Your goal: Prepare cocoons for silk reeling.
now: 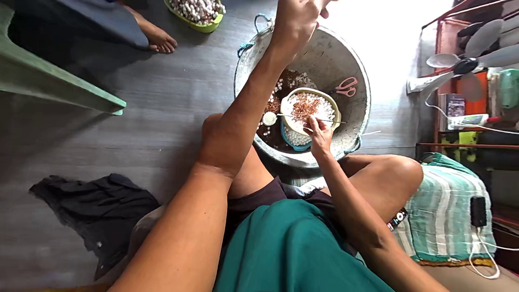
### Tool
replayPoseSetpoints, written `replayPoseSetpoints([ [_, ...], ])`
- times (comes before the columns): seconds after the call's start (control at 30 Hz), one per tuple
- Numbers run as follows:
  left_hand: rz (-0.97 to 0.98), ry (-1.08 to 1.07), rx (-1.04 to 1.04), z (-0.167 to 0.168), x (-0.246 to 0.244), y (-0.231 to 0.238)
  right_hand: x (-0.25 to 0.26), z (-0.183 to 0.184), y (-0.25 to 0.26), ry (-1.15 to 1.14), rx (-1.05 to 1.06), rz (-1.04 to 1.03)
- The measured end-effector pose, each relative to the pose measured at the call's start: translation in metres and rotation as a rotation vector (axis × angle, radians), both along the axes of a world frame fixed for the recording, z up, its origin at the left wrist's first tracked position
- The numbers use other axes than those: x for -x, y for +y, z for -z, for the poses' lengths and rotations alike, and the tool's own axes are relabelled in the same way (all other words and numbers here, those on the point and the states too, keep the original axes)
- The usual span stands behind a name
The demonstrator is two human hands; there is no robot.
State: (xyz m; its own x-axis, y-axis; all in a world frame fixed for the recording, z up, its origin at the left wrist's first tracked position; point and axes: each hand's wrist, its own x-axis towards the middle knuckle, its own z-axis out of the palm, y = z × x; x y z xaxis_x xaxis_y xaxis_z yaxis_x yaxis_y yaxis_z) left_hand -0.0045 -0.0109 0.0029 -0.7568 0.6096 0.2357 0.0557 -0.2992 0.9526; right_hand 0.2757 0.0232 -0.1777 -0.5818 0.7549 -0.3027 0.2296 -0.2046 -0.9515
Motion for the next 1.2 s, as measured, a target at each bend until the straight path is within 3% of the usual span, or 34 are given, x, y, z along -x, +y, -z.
replayPoseSetpoints([
  [0.07,0.04,0.089,-0.033,-0.001,-0.001,-0.001,-0.007,-0.025,0.016,0.083,0.132,0.148],
  [0.17,0.081,0.212,-0.017,0.002,-0.003,-0.002,-0.018,-0.074,0.047,0.269,0.162,0.252],
  [0.3,0.126,0.282,0.077,0.004,-0.012,-0.002,-0.025,-0.154,0.078,0.418,-0.033,0.153],
  [0.43,0.137,0.411,0.175,0.006,-0.023,0.0,-0.004,-0.201,0.095,0.492,-0.222,0.166],
  [0.73,0.088,0.579,0.397,0.003,-0.028,0.001,0.032,-0.214,0.102,0.544,-0.342,0.117],
  [1.2,0.072,0.655,0.443,0.005,-0.026,0.001,0.037,-0.208,0.109,0.518,-0.359,0.162],
])
